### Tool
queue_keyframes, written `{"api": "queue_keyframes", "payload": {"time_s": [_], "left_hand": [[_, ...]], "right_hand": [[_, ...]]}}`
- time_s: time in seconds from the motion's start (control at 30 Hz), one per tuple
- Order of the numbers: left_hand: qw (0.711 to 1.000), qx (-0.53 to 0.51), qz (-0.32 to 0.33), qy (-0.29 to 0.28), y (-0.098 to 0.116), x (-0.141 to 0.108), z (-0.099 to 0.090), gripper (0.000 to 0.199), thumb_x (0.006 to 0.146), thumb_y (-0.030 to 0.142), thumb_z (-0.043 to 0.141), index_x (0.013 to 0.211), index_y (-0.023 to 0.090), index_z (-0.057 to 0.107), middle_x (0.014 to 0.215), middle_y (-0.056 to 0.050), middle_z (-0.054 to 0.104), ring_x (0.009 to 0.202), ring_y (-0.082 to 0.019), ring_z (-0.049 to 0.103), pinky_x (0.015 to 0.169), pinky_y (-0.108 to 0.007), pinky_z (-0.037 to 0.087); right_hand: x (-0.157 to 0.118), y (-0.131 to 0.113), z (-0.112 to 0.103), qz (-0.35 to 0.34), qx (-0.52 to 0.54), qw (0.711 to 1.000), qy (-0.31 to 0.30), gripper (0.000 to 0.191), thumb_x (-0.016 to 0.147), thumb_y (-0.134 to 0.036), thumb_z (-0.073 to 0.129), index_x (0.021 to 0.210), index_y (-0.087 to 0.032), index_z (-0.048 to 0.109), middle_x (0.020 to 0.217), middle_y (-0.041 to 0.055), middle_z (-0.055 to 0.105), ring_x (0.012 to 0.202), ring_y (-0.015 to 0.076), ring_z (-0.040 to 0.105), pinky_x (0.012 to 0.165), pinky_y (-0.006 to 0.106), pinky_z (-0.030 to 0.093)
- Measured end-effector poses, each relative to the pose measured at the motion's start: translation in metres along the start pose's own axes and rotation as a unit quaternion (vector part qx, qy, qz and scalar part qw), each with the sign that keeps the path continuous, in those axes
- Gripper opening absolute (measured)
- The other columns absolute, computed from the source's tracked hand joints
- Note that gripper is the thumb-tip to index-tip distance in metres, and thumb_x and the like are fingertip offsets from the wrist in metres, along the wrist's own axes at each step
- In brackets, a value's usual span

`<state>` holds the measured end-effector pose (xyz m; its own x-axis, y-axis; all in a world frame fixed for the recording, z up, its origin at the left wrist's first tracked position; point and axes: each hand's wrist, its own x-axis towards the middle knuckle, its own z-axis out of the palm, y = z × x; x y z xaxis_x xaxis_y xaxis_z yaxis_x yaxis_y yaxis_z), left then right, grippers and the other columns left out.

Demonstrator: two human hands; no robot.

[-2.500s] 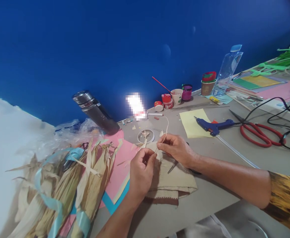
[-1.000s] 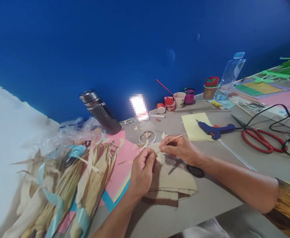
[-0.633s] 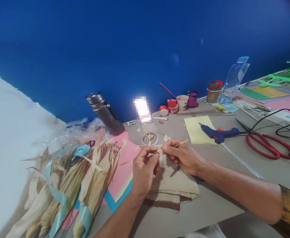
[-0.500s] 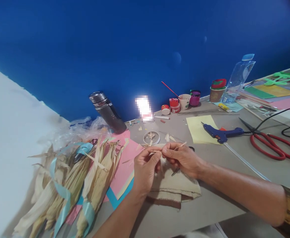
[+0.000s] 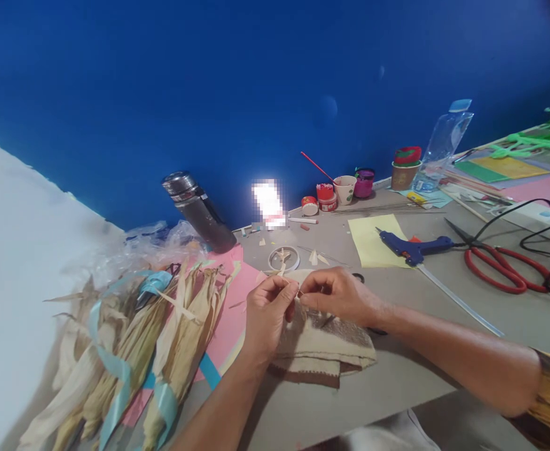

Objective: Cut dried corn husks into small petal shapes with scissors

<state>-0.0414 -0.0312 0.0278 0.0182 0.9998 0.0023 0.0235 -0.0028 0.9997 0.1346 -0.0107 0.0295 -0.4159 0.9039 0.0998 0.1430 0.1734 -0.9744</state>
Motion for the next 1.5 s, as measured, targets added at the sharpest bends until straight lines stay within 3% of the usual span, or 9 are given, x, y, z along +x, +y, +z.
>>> {"api": "queue_keyframes", "payload": {"time_s": [0.13, 0.37, 0.87, 1.13, 1.27, 1.4, 1.5], "left_hand": [[1.000, -0.016, -0.012, -0.014, 0.000, -0.001, 0.000, 0.028, 0.081, 0.041, 0.070, 0.071, 0.016, 0.062, 0.052, 0.005, 0.049, 0.046, -0.007, 0.042, 0.049, -0.020, 0.032], [1.000, -0.015, -0.019, 0.000, -0.001, 0.001, -0.001, 0.028, 0.080, 0.042, 0.070, 0.075, 0.016, 0.066, 0.053, 0.005, 0.050, 0.047, -0.007, 0.042, 0.048, -0.020, 0.031], [0.994, 0.105, 0.008, -0.002, 0.009, -0.004, 0.007, 0.025, 0.083, 0.039, 0.064, 0.070, 0.017, 0.061, 0.047, 0.006, 0.046, 0.046, -0.008, 0.039, 0.049, -0.021, 0.032], [0.983, 0.147, 0.108, 0.004, 0.003, -0.010, 0.008, 0.022, 0.086, 0.036, 0.061, 0.075, 0.017, 0.060, 0.067, 0.003, 0.055, 0.056, -0.009, 0.046, 0.054, -0.022, 0.038], [0.981, 0.159, 0.109, 0.003, 0.000, -0.011, 0.007, 0.023, 0.088, 0.038, 0.059, 0.075, 0.018, 0.058, 0.066, 0.003, 0.053, 0.057, -0.010, 0.047, 0.056, -0.022, 0.040], [0.984, 0.159, 0.077, 0.019, 0.003, -0.006, 0.002, 0.024, 0.089, 0.041, 0.057, 0.080, 0.019, 0.061, 0.063, 0.003, 0.054, 0.056, -0.010, 0.050, 0.054, -0.021, 0.040], [0.991, 0.130, 0.023, 0.035, 0.005, 0.004, -0.005, 0.028, 0.087, 0.044, 0.059, 0.081, 0.017, 0.063, 0.060, 0.001, 0.058, 0.051, -0.010, 0.051, 0.049, -0.021, 0.040]], "right_hand": [[-0.002, 0.001, 0.006, 0.033, 0.011, 0.999, -0.016, 0.016, 0.077, -0.027, 0.063, 0.067, -0.014, 0.066, 0.061, -0.0011, 0.057, 0.057, 0.0099, 0.046, 0.051, 0.022, 0.036], [0.000, 0.003, -0.002, 0.066, 0.073, 0.994, -0.050, 0.019, 0.080, -0.028, 0.060, 0.078, -0.014, 0.073, 0.072, 0.0039, 0.067, 0.062, 0.0127, 0.055, 0.054, 0.022, 0.043], [0.002, 0.008, -0.001, 0.054, -0.015, 0.998, -0.023, 0.014, 0.069, -0.017, 0.054, 0.068, -0.016, 0.068, 0.061, -0.0010, 0.062, 0.055, 0.0101, 0.050, 0.050, 0.020, 0.037], [0.002, 0.007, -0.001, 0.055, -0.020, 0.998, -0.034, 0.012, 0.067, -0.016, 0.054, 0.068, -0.016, 0.066, 0.061, -0.0023, 0.060, 0.055, 0.0095, 0.049, 0.049, 0.019, 0.037], [0.000, 0.006, 0.001, 0.043, -0.026, 0.998, -0.046, 0.010, 0.071, -0.017, 0.055, 0.069, -0.016, 0.066, 0.060, -0.0028, 0.058, 0.055, 0.0093, 0.049, 0.049, 0.019, 0.036], [0.004, 0.008, -0.004, 0.030, -0.039, 0.999, 0.018, 0.011, 0.074, -0.022, 0.059, 0.072, -0.016, 0.068, 0.063, -0.0013, 0.060, 0.058, 0.0103, 0.050, 0.052, 0.021, 0.037], [0.020, 0.009, -0.018, 0.069, -0.047, 0.993, 0.089, 0.015, 0.076, -0.027, 0.062, 0.073, -0.015, 0.070, 0.066, 0.0019, 0.066, 0.056, 0.0110, 0.051, 0.051, 0.022, 0.038]]}}
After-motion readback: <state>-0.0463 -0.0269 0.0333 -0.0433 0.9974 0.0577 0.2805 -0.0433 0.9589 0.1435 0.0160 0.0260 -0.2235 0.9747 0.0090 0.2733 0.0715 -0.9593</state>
